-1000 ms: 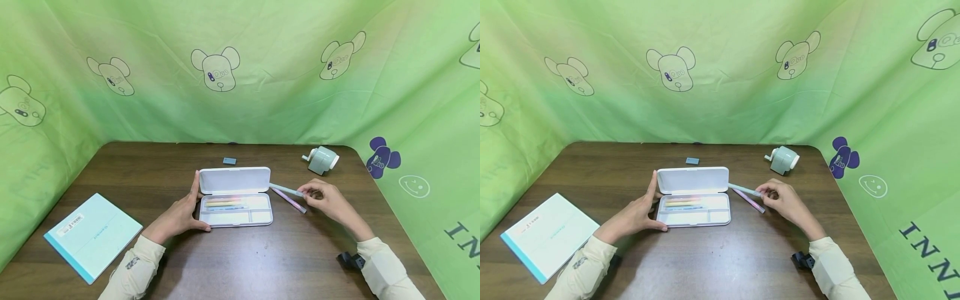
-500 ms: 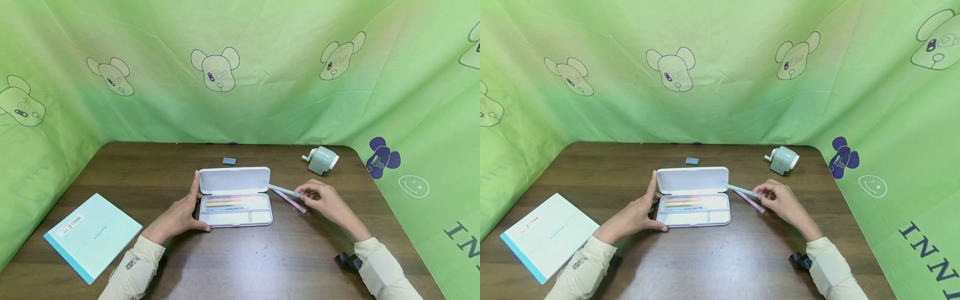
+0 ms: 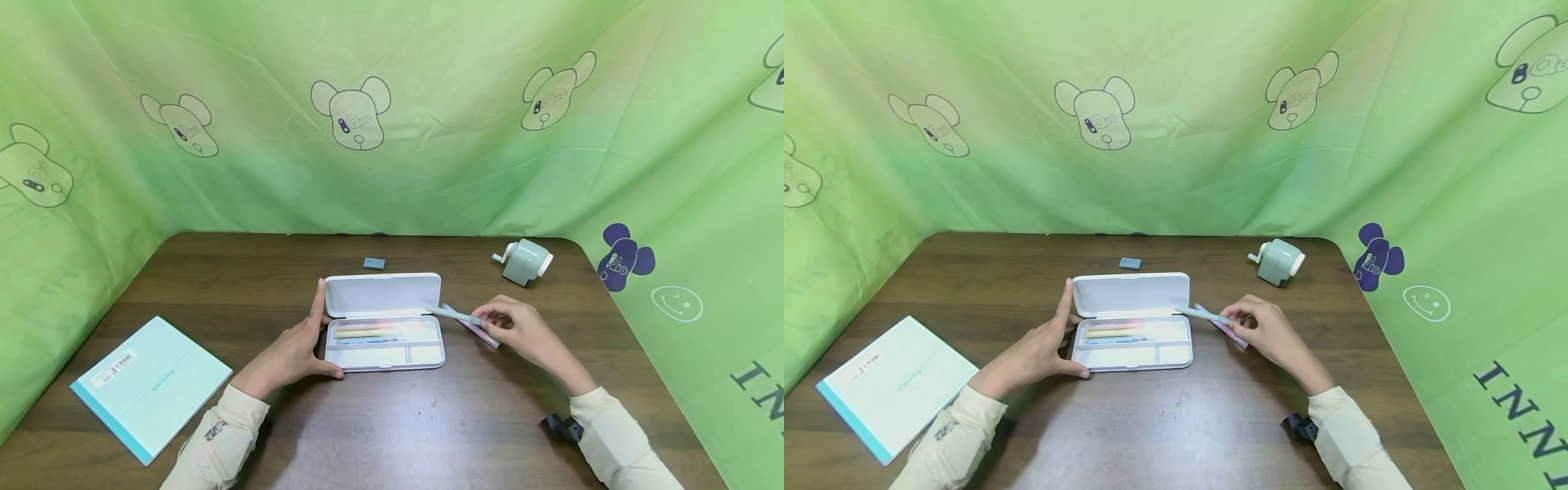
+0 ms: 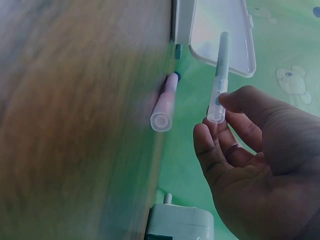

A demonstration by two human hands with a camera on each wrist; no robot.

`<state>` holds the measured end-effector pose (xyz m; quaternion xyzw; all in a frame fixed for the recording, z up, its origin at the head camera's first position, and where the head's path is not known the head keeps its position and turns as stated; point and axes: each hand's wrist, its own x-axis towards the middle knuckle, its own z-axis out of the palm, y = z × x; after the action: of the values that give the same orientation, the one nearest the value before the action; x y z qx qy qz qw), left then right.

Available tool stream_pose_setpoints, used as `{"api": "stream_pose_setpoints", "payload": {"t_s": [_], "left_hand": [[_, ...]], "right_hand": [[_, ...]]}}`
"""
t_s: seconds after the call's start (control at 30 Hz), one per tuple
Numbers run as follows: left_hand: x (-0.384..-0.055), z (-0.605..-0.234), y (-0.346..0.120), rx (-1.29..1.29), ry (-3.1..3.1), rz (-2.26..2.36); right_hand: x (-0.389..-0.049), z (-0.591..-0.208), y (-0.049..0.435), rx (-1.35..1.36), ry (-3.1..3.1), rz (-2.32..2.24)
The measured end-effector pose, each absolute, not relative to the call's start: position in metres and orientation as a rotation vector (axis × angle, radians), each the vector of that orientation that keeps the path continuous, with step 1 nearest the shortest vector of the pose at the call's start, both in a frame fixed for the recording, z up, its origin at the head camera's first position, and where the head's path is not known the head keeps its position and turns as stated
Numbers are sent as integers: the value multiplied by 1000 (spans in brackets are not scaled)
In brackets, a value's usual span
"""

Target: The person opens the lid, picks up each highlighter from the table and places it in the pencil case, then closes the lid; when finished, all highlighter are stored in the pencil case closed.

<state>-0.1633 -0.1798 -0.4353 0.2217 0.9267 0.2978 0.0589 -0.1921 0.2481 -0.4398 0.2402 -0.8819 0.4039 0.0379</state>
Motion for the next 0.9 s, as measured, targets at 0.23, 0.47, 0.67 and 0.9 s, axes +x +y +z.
{"api": "stream_pose_setpoints", "payload": {"t_s": [0.23, 0.47, 0.67, 0.9], "left_hand": [[-164, -442, -184, 751, 2839, 935], [-164, -439, -182, 689, 2810, 934], [-177, -466, -193, 770, 2849, 966], [-171, -452, -186, 737, 2818, 974]], "right_hand": [[-194, -440, 241, 760, -2716, 1250], [-195, -442, 233, 785, -2717, 1256], [-198, -445, 222, 813, -2710, 1240], [-200, -445, 208, 845, -2721, 1274]]}}
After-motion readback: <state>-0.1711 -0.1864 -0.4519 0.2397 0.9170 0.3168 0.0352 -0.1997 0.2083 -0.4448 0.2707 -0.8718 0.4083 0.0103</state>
